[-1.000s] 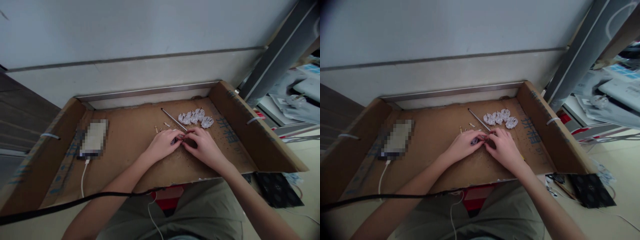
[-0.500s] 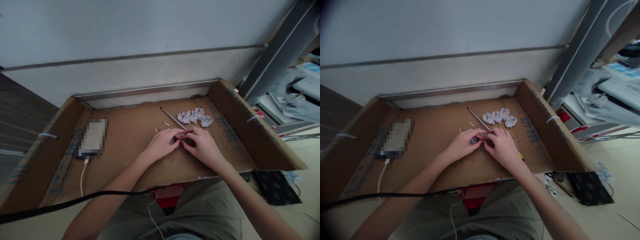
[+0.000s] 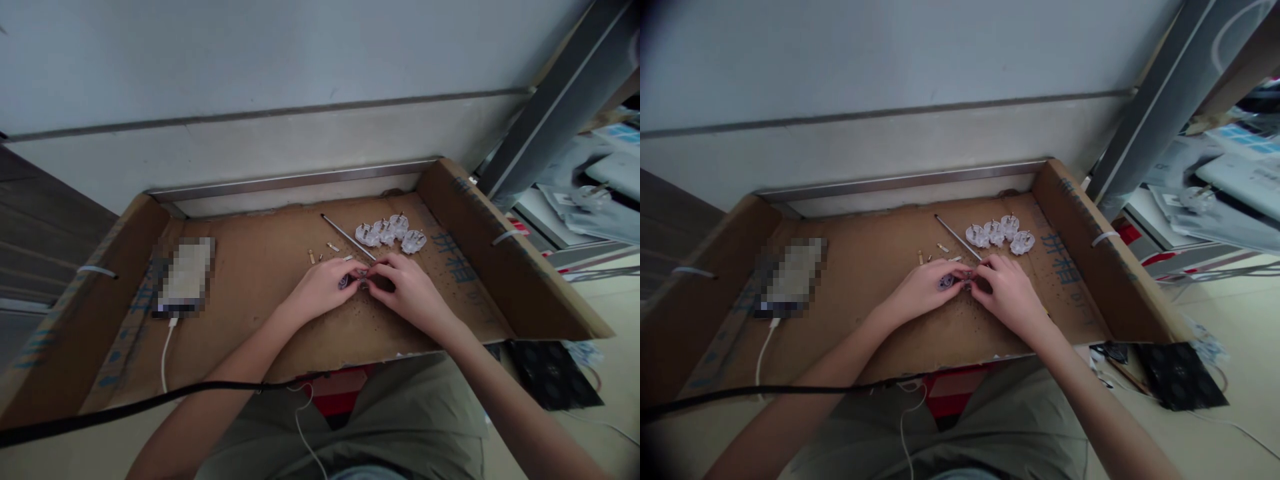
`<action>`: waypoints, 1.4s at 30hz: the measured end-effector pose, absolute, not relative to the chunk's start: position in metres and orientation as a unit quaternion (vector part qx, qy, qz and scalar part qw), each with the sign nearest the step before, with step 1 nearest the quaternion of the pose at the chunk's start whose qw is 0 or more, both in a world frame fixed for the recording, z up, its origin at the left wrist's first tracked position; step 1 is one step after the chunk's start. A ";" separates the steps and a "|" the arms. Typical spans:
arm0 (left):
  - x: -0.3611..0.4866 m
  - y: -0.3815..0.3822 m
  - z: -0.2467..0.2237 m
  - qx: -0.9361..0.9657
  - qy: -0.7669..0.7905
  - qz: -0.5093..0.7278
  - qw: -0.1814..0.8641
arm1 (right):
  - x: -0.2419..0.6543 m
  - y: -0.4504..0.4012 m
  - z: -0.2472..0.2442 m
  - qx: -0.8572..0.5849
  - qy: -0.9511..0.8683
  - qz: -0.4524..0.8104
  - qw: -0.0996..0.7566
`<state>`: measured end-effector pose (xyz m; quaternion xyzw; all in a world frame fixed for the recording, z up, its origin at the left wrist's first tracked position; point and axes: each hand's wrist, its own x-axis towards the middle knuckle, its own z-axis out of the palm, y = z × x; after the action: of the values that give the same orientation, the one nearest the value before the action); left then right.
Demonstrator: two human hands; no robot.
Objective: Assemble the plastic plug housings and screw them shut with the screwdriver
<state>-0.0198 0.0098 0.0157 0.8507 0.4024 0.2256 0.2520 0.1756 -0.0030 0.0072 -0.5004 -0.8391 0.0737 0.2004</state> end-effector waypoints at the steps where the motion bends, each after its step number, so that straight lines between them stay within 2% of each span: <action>1: -0.020 0.010 0.016 0.851 0.398 0.226 0.258 | 0.175 -0.003 0.008 -0.501 -0.839 0.074 0.198; 42: -0.016 0.008 0.013 0.844 0.400 0.238 0.266 | 0.172 -0.007 0.012 -0.526 -0.827 0.077 0.184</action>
<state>-0.0164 0.0078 0.0125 0.8440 0.4003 0.2381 0.2659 0.1716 -0.0074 0.0119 -0.5262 -0.8266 0.0772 0.1842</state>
